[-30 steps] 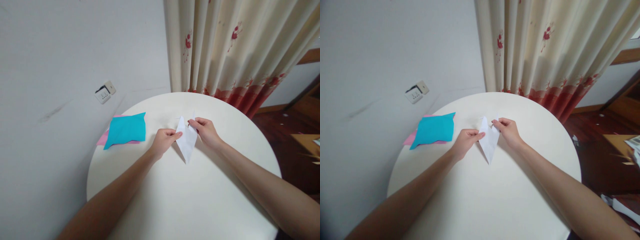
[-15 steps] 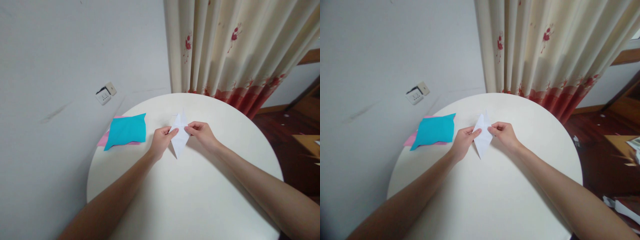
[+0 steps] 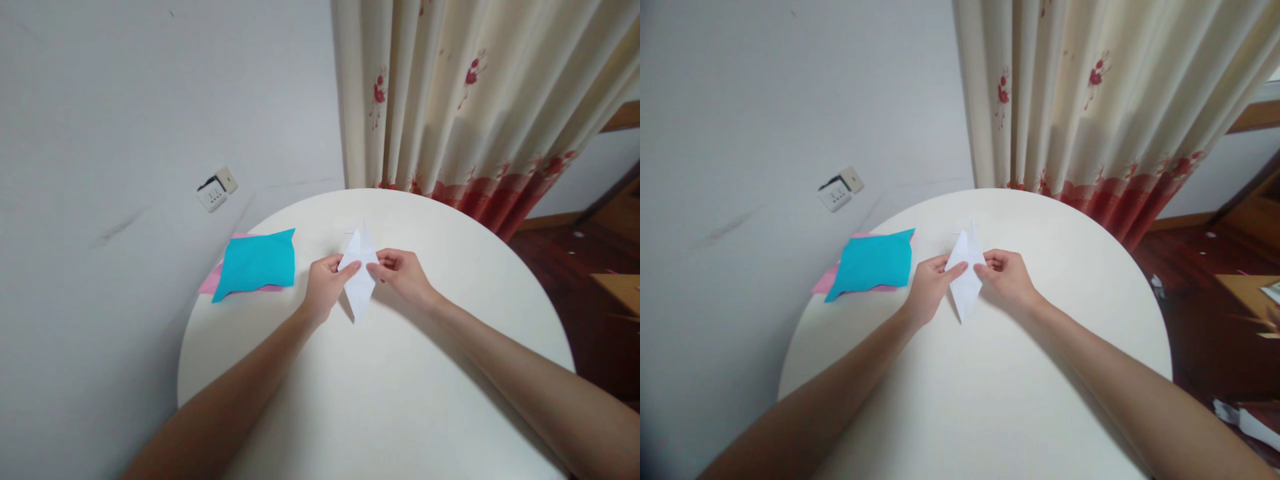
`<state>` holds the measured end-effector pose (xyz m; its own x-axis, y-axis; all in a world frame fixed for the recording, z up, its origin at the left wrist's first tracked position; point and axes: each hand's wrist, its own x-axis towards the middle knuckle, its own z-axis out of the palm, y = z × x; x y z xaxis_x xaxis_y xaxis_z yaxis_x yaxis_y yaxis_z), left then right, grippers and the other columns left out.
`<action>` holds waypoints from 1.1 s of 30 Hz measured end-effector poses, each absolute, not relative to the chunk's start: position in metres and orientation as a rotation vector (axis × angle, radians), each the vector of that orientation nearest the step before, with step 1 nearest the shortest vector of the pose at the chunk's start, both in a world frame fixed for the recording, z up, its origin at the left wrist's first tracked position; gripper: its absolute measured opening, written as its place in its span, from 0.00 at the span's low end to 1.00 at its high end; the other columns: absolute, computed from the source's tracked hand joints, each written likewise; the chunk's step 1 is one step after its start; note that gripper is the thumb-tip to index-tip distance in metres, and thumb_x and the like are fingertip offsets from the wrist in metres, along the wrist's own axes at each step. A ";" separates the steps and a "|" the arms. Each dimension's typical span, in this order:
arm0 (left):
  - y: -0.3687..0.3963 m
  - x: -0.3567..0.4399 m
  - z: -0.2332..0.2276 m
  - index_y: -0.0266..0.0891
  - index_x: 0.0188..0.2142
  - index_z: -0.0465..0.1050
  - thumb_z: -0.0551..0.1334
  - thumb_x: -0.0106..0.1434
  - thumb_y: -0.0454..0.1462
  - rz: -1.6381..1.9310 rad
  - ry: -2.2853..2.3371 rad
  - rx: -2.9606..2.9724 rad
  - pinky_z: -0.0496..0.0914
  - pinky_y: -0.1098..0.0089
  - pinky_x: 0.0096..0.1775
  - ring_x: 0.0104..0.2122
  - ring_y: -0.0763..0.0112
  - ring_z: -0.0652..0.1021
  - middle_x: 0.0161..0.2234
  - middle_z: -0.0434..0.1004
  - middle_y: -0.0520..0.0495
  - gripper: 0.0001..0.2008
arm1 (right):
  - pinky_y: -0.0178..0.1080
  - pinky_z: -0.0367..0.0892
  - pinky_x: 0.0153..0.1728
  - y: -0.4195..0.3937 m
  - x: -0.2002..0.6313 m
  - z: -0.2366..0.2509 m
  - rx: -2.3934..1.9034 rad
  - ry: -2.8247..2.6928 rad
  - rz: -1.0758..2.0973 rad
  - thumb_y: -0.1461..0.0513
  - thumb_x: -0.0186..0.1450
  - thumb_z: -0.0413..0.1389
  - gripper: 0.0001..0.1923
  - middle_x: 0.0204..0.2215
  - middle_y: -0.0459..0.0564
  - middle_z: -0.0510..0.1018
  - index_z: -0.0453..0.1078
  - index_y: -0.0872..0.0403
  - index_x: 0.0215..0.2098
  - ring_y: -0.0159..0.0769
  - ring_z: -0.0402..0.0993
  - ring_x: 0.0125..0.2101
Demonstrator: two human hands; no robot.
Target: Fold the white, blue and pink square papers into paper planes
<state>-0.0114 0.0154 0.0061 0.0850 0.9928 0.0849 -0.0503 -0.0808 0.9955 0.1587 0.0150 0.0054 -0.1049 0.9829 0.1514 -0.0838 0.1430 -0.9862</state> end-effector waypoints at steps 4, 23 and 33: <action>0.018 -0.011 0.005 0.42 0.55 0.63 0.67 0.58 0.42 1.272 1.007 1.332 0.70 0.71 0.33 0.27 0.69 0.78 0.28 0.78 0.52 0.26 | 0.34 0.58 0.24 0.019 0.161 0.000 -0.956 -1.227 1.130 0.55 0.53 0.65 0.19 0.18 0.38 0.69 0.68 0.51 0.40 0.29 0.62 0.20; 0.026 -0.028 0.012 0.36 0.49 0.76 0.65 0.60 0.39 1.194 0.746 1.568 0.70 0.64 0.49 0.48 0.59 0.78 0.49 0.79 0.40 0.18 | 0.37 0.66 0.33 0.024 0.186 0.008 -0.752 -1.404 1.091 0.62 0.56 0.60 0.14 0.33 0.48 0.80 0.80 0.52 0.41 0.33 0.69 0.30; 0.028 -0.025 0.012 0.37 0.39 0.81 0.65 0.62 0.43 1.336 0.846 1.686 0.69 0.66 0.47 0.45 0.61 0.77 0.43 0.80 0.41 0.12 | 0.37 0.65 0.31 0.023 0.181 0.010 -0.777 -1.398 1.079 0.56 0.56 0.65 0.10 0.32 0.50 0.80 0.80 0.53 0.34 0.33 0.70 0.30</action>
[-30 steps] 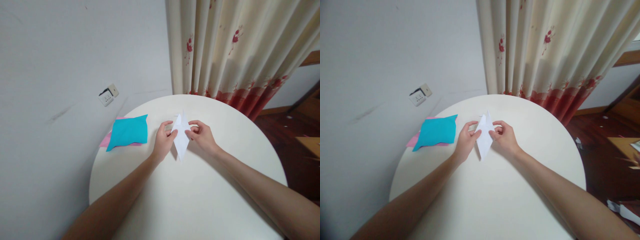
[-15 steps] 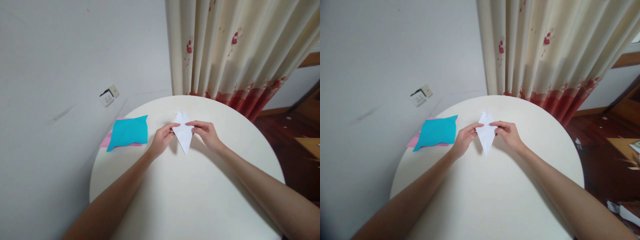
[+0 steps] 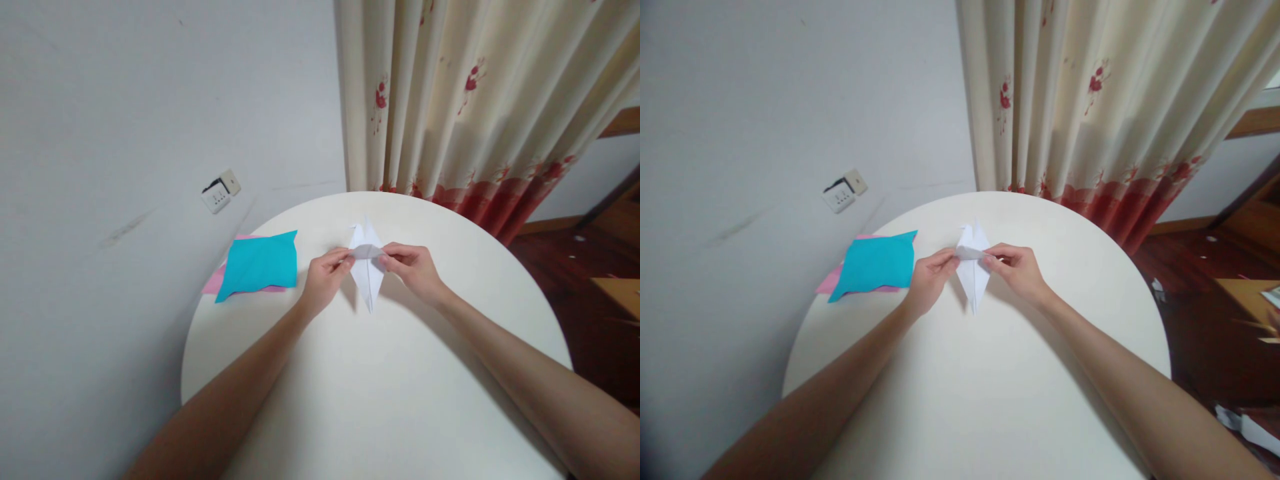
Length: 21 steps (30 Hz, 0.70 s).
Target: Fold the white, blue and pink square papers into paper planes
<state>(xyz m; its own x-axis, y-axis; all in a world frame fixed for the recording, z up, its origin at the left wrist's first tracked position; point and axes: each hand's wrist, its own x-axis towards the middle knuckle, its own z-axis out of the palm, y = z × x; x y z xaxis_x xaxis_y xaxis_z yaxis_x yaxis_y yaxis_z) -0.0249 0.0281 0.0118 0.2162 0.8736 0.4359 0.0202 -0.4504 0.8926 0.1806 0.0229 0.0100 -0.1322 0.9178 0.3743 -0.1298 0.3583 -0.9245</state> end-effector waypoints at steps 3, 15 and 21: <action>0.026 -0.022 0.013 0.36 0.33 0.81 0.66 0.61 0.42 1.357 0.907 1.706 0.69 0.68 0.43 0.40 0.64 0.77 0.38 0.80 0.43 0.11 | 0.36 0.63 0.27 0.024 0.175 0.006 -0.870 -1.351 1.048 0.54 0.56 0.66 0.12 0.25 0.48 0.77 0.78 0.55 0.28 0.31 0.67 0.25; 0.024 -0.014 0.005 0.35 0.53 0.72 0.71 0.55 0.42 1.261 0.901 1.324 0.70 0.69 0.39 0.33 0.68 0.78 0.33 0.79 0.47 0.28 | 0.33 0.59 0.25 0.022 0.164 -0.004 -0.810 -1.242 1.106 0.58 0.54 0.67 0.29 0.20 0.37 0.68 0.68 0.54 0.52 0.27 0.61 0.21; 0.020 -0.012 0.003 0.33 0.29 0.78 0.71 0.52 0.47 1.153 0.985 1.325 0.69 0.68 0.35 0.28 0.68 0.75 0.28 0.78 0.46 0.17 | 0.35 0.59 0.24 0.015 0.156 -0.004 -0.966 -1.269 1.143 0.52 0.54 0.65 0.16 0.22 0.45 0.74 0.75 0.58 0.31 0.30 0.64 0.22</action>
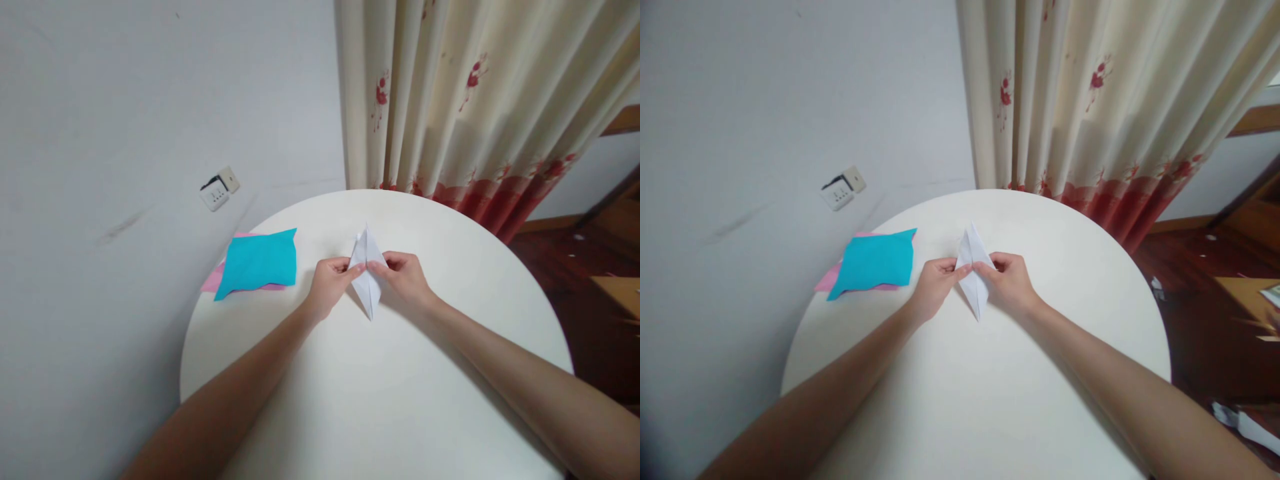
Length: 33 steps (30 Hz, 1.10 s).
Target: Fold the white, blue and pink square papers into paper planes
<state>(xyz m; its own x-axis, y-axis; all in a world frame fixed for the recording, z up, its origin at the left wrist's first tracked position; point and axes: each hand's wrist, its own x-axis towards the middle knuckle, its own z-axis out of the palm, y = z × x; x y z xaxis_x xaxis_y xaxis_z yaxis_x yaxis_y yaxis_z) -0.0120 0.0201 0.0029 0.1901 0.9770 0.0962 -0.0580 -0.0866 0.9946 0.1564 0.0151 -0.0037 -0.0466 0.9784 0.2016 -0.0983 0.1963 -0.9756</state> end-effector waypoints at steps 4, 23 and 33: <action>0.018 -0.011 0.003 0.34 0.30 0.79 0.71 0.52 0.47 1.106 0.958 1.332 0.69 0.68 0.36 0.29 0.67 0.76 0.29 0.79 0.46 0.17 | 0.35 0.55 0.23 0.011 0.153 -0.003 -1.041 -1.247 1.116 0.50 0.54 0.65 0.18 0.20 0.45 0.72 0.74 0.58 0.22 0.29 0.61 0.21; 0.016 -0.009 0.004 0.34 0.27 0.77 0.72 0.52 0.49 1.147 1.019 1.293 0.68 0.69 0.32 0.27 0.69 0.74 0.25 0.76 0.48 0.18 | 0.34 0.55 0.22 0.011 0.150 -0.007 -1.029 -1.280 1.121 0.49 0.58 0.61 0.19 0.19 0.44 0.69 0.69 0.56 0.22 0.29 0.60 0.21; 0.018 -0.010 0.004 0.32 0.32 0.79 0.72 0.52 0.48 1.096 1.002 1.302 0.69 0.67 0.34 0.29 0.65 0.77 0.30 0.79 0.43 0.19 | 0.33 0.48 0.21 0.010 0.150 -0.010 -1.036 -1.377 1.119 0.47 0.61 0.58 0.23 0.17 0.41 0.62 0.65 0.56 0.20 0.27 0.54 0.20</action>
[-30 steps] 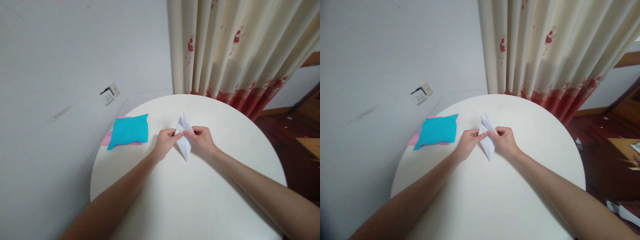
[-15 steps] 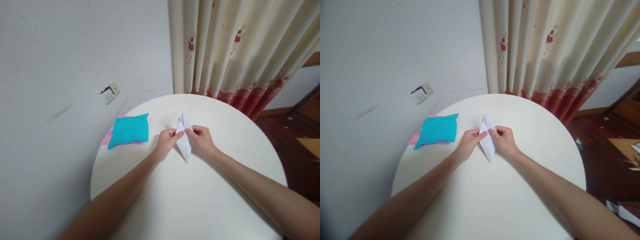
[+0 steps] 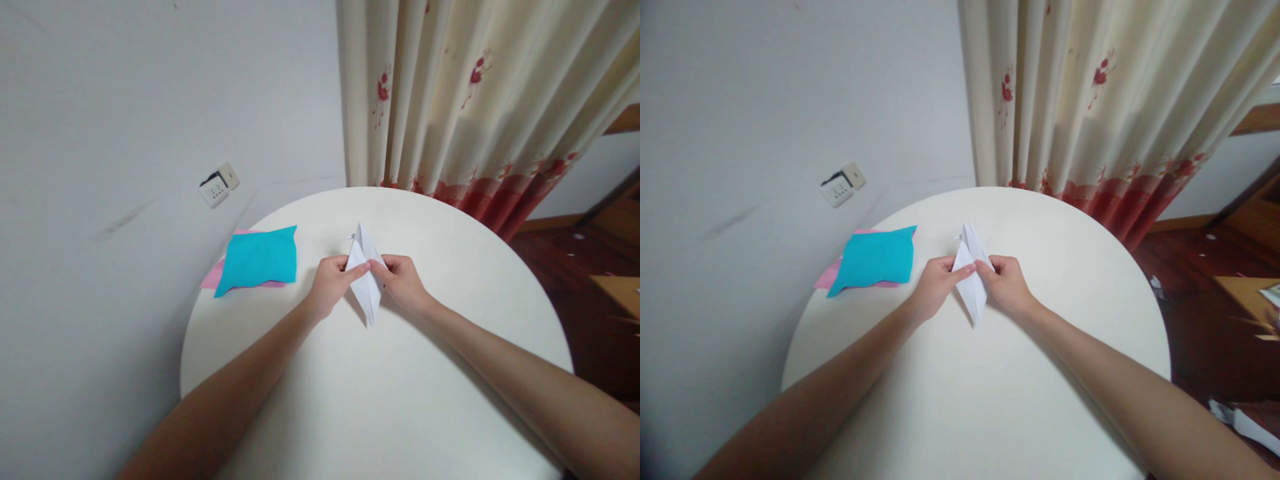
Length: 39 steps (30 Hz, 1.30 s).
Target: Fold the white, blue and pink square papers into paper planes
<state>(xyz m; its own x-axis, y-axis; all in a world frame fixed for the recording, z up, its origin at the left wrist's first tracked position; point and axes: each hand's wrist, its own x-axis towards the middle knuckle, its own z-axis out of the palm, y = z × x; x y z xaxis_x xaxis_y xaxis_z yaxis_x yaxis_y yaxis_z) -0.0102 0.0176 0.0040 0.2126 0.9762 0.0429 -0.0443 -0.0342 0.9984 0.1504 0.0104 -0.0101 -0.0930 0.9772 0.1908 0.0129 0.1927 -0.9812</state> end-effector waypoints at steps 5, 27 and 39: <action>0.018 -0.010 0.003 0.33 0.31 0.79 0.72 0.52 0.48 1.102 1.021 1.296 0.70 0.67 0.35 0.31 0.63 0.78 0.31 0.80 0.43 0.18 | 0.34 0.47 0.21 0.011 0.150 -0.008 -1.046 -1.345 1.132 0.46 0.60 0.58 0.25 0.16 0.41 0.58 0.62 0.55 0.17 0.26 0.51 0.19; 0.022 -0.011 0.002 0.39 0.48 0.68 0.67 0.59 0.44 1.289 0.908 1.299 0.72 0.68 0.35 0.29 0.68 0.78 0.29 0.78 0.49 0.21 | 0.36 0.51 0.21 0.019 0.160 -0.005 -1.062 -1.226 1.069 0.42 0.58 0.58 0.28 0.14 0.43 0.60 0.63 0.54 0.15 0.29 0.54 0.19; 0.021 -0.010 -0.001 0.37 0.38 0.80 0.68 0.58 0.40 1.299 0.982 1.515 0.70 0.69 0.37 0.35 0.67 0.78 0.38 0.81 0.44 0.10 | 0.35 0.54 0.20 0.019 0.158 -0.005 -1.086 -1.216 1.056 0.45 0.60 0.58 0.25 0.15 0.43 0.63 0.65 0.54 0.17 0.29 0.57 0.19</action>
<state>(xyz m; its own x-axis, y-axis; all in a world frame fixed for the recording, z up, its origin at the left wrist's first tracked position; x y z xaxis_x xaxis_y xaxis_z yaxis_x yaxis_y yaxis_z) -0.0098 0.0211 -0.0005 0.1385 0.9473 0.2889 0.0196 -0.2943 0.9555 0.1583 0.0194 -0.0054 0.0631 0.9836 0.1688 -0.0291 0.1709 -0.9849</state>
